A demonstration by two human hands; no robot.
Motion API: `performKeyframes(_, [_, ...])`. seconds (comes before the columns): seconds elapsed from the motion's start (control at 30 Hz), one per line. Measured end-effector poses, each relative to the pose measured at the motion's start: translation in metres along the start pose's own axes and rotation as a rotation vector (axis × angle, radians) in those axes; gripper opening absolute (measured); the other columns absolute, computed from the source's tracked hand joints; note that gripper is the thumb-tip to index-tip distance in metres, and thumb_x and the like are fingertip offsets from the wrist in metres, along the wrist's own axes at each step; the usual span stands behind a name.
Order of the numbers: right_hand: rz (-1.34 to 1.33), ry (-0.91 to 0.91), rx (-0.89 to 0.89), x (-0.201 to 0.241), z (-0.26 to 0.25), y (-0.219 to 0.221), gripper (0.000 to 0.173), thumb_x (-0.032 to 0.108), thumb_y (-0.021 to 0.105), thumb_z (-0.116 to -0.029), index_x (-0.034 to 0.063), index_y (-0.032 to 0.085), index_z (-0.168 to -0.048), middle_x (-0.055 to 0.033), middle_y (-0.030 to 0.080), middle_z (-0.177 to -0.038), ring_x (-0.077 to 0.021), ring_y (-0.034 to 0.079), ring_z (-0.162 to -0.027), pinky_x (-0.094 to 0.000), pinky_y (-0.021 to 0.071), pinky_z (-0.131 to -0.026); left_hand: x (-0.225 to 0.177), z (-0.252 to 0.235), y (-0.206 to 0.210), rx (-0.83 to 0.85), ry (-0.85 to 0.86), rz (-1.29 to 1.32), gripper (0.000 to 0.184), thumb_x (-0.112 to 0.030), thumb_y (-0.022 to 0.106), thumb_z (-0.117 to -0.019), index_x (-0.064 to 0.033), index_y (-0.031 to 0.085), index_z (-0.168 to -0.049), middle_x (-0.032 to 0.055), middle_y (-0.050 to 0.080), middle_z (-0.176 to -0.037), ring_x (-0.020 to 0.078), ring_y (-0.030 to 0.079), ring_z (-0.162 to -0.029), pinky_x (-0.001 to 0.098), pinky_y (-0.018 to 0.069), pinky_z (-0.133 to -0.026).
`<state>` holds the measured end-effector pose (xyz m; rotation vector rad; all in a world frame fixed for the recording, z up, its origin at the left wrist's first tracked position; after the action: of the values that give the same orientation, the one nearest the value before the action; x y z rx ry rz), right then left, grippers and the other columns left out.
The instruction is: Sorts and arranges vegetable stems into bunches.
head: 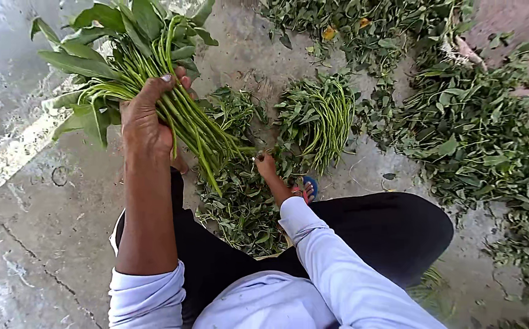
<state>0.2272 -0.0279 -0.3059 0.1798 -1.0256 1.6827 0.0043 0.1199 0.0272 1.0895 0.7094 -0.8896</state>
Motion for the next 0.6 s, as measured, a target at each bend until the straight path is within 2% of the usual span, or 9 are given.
performKeyframes(0.07, [-0.254, -0.021, -0.084, -0.001, 0.023, 0.0, 0.031, 0.01, 0.073, -0.0935, -0.0074, 0.062, -0.117, -0.0242, 0.067, -0.107, -0.0348, 0.066, -0.099, -0.0509, 0.0527, -0.091, 0.008, 0.001, 0.003, 0.013, -0.044, -0.038, 0.021, 0.006, 0.057, -0.0973, 0.0004, 0.051, -0.117, 0.0183, 0.073, -0.098, 0.0284, 0.076, -0.087, 0.041, 0.0653, -0.079])
performKeyframes(0.1, [-0.405, -0.023, -0.108, -0.001, 0.034, 0.001, 0.037, 0.004, 0.074, -0.091, -0.0075, 0.058, -0.122, -0.0227, 0.066, -0.105, -0.0309, 0.066, -0.093, -0.0468, 0.0553, -0.086, 0.012, 0.001, 0.005, 0.024, -0.058, -0.051, 0.022, 0.006, 0.058, -0.0964, 0.0006, 0.051, -0.116, 0.0181, 0.073, -0.097, 0.0284, 0.076, -0.087, 0.0406, 0.0654, -0.078])
performKeyframes(0.17, [-0.716, -0.032, -0.086, 0.005, 0.052, 0.006, 0.058, -0.004, 0.072, -0.0887, -0.0027, 0.044, -0.14, -0.0203, 0.064, -0.105, -0.0264, 0.068, -0.085, -0.0433, 0.0602, -0.077, 0.02, 0.001, 0.007, 0.047, -0.077, -0.072, 0.026, 0.007, 0.062, -0.0944, 0.0017, 0.051, -0.118, 0.0181, 0.073, -0.096, 0.028, 0.076, -0.086, 0.0398, 0.0654, -0.078])
performKeyframes(0.2, [-0.818, -0.049, -0.054, 0.012, 0.061, 0.005, 0.068, -0.005, 0.071, -0.0893, 0.0011, 0.039, -0.149, -0.0216, 0.065, -0.11, -0.0264, 0.068, -0.086, -0.0436, 0.0598, -0.077, 0.023, 0.0, 0.008, 0.056, -0.086, -0.085, 0.03, 0.007, 0.064, -0.0934, 0.0017, 0.051, -0.12, 0.0176, 0.074, -0.097, 0.0274, 0.076, -0.086, 0.0395, 0.0654, -0.078])
performKeyframes(0.23, [-0.855, -0.084, -0.027, 0.021, 0.069, 0.002, 0.069, -0.004, 0.07, -0.0906, 0.0034, 0.039, -0.152, -0.0214, 0.066, -0.114, -0.0253, 0.068, -0.088, -0.0425, 0.059, -0.079, 0.026, -0.001, 0.008, 0.073, -0.092, -0.101, 0.034, 0.007, 0.066, -0.0922, 0.0015, 0.051, -0.122, 0.0172, 0.074, -0.098, 0.0271, 0.076, -0.087, 0.0394, 0.0653, -0.078])
performKeyframes(0.33, [-0.796, -0.229, -0.031, 0.05, 0.095, -0.02, 0.054, 0.003, 0.071, -0.0932, 0.0065, 0.053, -0.144, -0.0177, 0.066, -0.119, -0.0213, 0.066, -0.095, -0.0394, 0.0567, -0.084, 0.036, -0.005, 0.008, 0.124, -0.074, -0.193, 0.042, 0.013, 0.069, -0.0856, 0.0013, 0.052, -0.122, 0.0153, 0.073, -0.096, 0.0253, 0.074, -0.084, 0.0385, 0.0644, -0.076])
performKeyframes(0.4, [-0.78, -0.335, -0.081, 0.066, 0.105, -0.036, 0.05, 0.002, 0.072, -0.092, 0.0052, 0.058, -0.14, -0.0165, 0.067, -0.122, -0.02, 0.067, -0.098, -0.0385, 0.057, -0.087, 0.042, -0.006, 0.007, 0.13, -0.041, -0.298, 0.047, 0.015, 0.071, -0.0815, 0.0016, 0.051, -0.122, 0.0146, 0.073, -0.093, 0.0244, 0.074, -0.081, 0.038, 0.0641, -0.075])
performKeyframes(0.47, [-0.773, -0.438, -0.136, 0.081, 0.113, -0.049, 0.047, 0.0, 0.073, -0.0904, 0.0024, 0.06, -0.136, -0.0161, 0.068, -0.121, -0.0187, 0.069, -0.097, -0.0373, 0.0584, -0.087, 0.046, -0.008, 0.003, 0.094, -0.015, -0.39, 0.049, 0.015, 0.075, -0.078, 0.0028, 0.053, -0.12, 0.014, 0.074, -0.091, 0.0227, 0.074, -0.078, 0.0366, 0.0638, -0.073])
performKeyframes(0.6, [-0.533, -0.626, -0.23, 0.112, 0.137, -0.073, 0.04, 0.002, 0.07, -0.0931, 0.0008, 0.063, -0.133, -0.0169, 0.071, -0.113, -0.0223, 0.071, -0.095, -0.0412, 0.0589, -0.089, 0.046, -0.013, -0.004, 0.052, 0.04, -0.472, 0.061, 0.015, 0.077, -0.0743, 0.0049, 0.05, -0.128, 0.0167, 0.071, -0.101, 0.0237, 0.073, -0.084, 0.0391, 0.064, -0.077])
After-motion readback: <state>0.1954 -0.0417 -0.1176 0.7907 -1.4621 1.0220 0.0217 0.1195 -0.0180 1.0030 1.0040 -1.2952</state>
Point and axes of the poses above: each hand's wrist, its own z-axis away from the middle knuckle, its own y-axis out of the palm, x = y × z, the point moved 7 cm from there along -z, towards the middle knuckle
